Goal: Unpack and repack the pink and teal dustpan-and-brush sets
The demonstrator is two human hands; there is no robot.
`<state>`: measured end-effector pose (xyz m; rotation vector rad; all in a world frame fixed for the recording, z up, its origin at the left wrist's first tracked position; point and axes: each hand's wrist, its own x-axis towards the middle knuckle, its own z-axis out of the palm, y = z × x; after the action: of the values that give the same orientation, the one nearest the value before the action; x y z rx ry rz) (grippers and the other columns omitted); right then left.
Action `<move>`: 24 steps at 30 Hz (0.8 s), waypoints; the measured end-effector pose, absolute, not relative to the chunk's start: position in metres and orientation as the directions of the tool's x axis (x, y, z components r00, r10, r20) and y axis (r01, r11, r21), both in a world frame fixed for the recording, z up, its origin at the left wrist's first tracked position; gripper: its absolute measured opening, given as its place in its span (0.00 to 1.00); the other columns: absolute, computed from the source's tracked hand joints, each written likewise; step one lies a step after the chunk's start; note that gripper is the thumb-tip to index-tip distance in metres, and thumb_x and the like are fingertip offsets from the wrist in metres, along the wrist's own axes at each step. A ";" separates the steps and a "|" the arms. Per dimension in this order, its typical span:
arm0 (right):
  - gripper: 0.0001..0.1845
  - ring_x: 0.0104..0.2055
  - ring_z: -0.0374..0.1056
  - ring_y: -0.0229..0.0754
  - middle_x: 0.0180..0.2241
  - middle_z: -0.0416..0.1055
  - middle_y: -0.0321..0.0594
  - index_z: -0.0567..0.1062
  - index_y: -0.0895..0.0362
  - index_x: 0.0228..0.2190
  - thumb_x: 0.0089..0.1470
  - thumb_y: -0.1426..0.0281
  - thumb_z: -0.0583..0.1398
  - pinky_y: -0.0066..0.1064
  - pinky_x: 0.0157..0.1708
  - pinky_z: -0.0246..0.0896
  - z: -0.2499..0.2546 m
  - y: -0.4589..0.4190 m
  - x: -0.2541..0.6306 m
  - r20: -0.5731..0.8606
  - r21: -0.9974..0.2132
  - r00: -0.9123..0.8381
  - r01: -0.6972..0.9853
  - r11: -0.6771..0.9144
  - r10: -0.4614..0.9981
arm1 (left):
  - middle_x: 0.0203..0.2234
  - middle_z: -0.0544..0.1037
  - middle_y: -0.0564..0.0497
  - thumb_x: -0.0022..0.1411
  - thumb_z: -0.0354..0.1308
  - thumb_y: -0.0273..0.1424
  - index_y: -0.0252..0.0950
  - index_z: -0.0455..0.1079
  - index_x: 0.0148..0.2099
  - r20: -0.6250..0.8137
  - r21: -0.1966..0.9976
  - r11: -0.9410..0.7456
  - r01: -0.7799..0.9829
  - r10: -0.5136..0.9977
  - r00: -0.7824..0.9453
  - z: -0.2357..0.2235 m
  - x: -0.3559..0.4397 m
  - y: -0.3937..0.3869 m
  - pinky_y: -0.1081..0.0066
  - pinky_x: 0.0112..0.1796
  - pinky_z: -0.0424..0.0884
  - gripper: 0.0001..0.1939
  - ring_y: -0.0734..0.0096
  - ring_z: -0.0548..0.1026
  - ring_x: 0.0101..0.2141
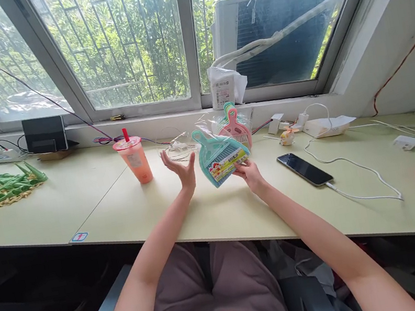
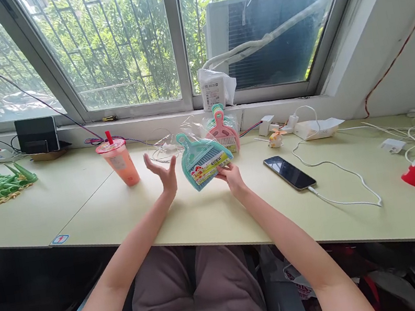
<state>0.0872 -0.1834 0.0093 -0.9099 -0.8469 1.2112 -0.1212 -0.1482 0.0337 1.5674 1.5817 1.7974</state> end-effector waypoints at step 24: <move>0.14 0.44 0.75 0.43 0.39 0.78 0.40 0.72 0.56 0.34 0.44 0.70 0.68 0.39 0.50 0.73 0.010 -0.186 0.082 0.062 -0.893 0.253 -0.419 0.167 0.966 | 0.55 0.74 0.38 0.52 0.68 0.44 0.34 0.68 0.58 0.251 0.951 -0.118 -0.286 0.833 0.493 0.025 -0.102 -0.151 0.52 0.57 0.65 0.35 0.47 0.71 0.57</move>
<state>0.0823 -0.1860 0.0096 -0.8965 -0.7669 1.1359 -0.1025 -0.1511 0.0253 1.3737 0.5249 1.0297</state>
